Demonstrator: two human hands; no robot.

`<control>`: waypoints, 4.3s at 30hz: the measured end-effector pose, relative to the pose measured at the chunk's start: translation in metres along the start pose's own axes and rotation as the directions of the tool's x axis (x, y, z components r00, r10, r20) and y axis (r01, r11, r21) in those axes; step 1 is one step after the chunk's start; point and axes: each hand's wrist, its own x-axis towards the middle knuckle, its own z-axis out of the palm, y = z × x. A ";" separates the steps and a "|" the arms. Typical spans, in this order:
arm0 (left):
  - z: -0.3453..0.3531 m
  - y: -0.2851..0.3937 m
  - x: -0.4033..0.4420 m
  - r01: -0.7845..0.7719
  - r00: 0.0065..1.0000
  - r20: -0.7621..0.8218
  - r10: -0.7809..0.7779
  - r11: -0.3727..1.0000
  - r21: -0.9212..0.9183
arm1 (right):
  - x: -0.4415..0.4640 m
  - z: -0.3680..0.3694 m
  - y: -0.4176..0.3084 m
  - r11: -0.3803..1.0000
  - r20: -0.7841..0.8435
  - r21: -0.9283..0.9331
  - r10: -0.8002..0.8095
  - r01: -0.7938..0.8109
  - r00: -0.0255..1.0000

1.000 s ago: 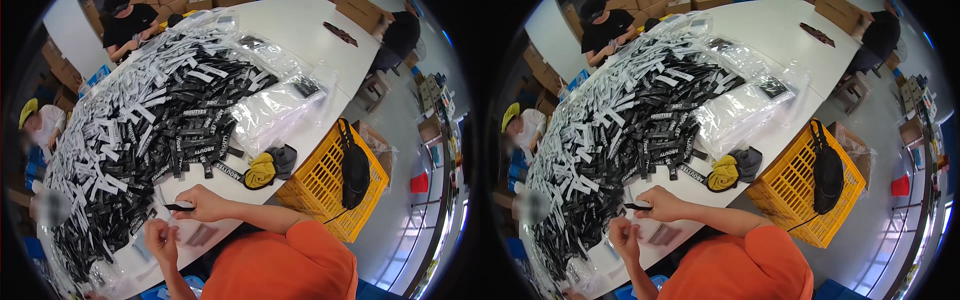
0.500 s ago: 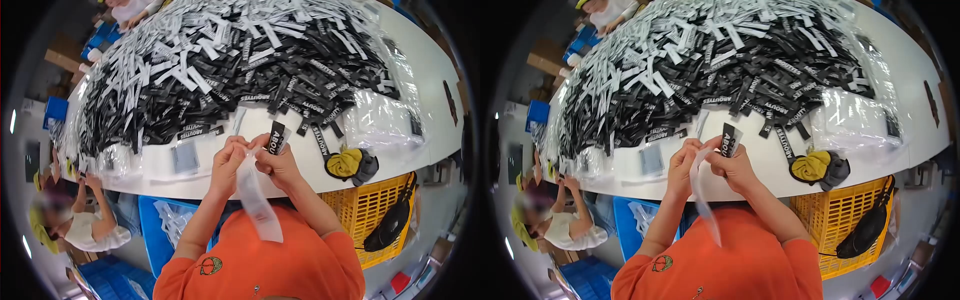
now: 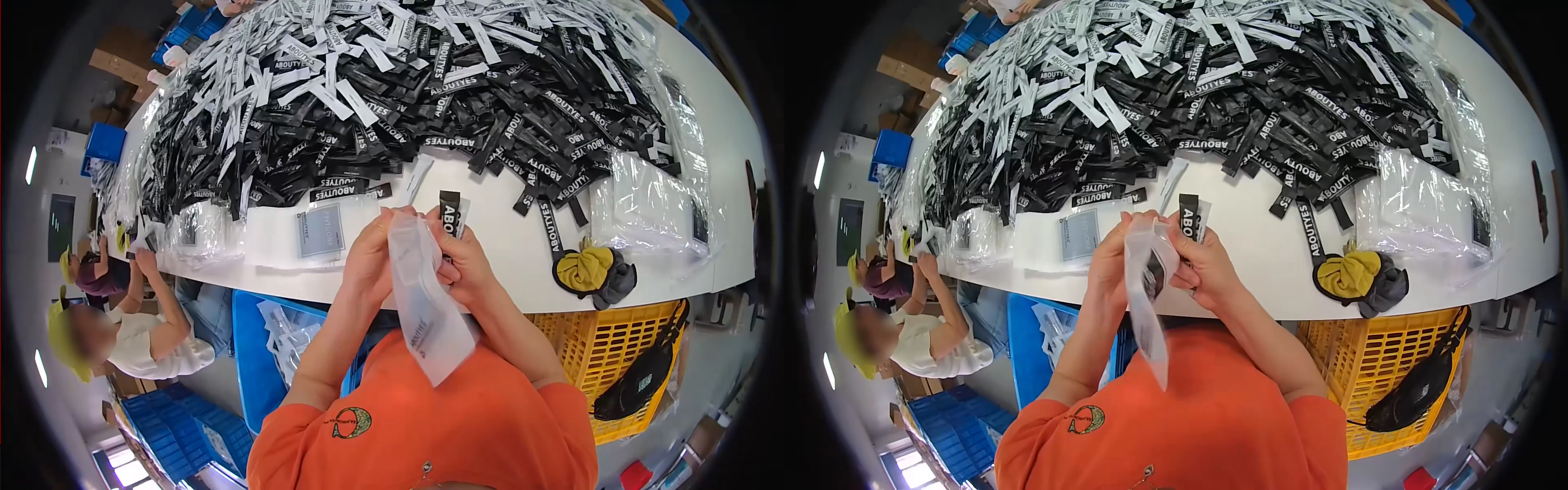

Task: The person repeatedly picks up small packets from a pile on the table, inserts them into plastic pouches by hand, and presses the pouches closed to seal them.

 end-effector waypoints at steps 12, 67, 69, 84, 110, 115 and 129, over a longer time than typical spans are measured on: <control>0.017 0.037 -0.022 -0.189 0.977 0.194 -0.086 0.064 0.980 | -0.013 -0.033 -0.005 -0.244 0.513 -0.851 -0.575 0.465 0.637; 0.010 -0.015 -0.017 -0.213 0.916 0.115 0.383 0.223 0.951 | -0.051 -0.026 -0.046 0.186 0.232 -0.942 -0.243 0.280 0.942; 0.008 -0.016 -0.015 -0.246 0.906 0.085 0.416 0.351 0.903 | -0.047 -0.024 -0.043 0.237 0.189 -0.922 -0.415 0.306 0.890; -0.006 -0.018 -0.014 -0.125 0.975 -0.035 0.220 0.672 0.730 | -0.022 -0.008 0.002 0.476 0.001 -0.813 -0.573 0.334 0.820; -0.090 -0.060 -0.082 -0.218 0.774 0.531 0.344 -0.644 0.733 | -0.108 0.156 -0.018 -0.245 0.859 -0.420 -0.418 0.874 0.295; -0.107 -0.045 -0.110 -0.436 0.729 0.610 0.311 -0.477 0.763 | -0.095 0.148 -0.023 -0.378 0.947 -0.168 -0.317 0.910 0.043; -0.071 0.069 -0.157 0.059 0.937 0.033 0.348 -0.252 0.966 | 0.217 0.005 -0.038 -0.804 0.605 -0.583 -0.331 0.119 0.724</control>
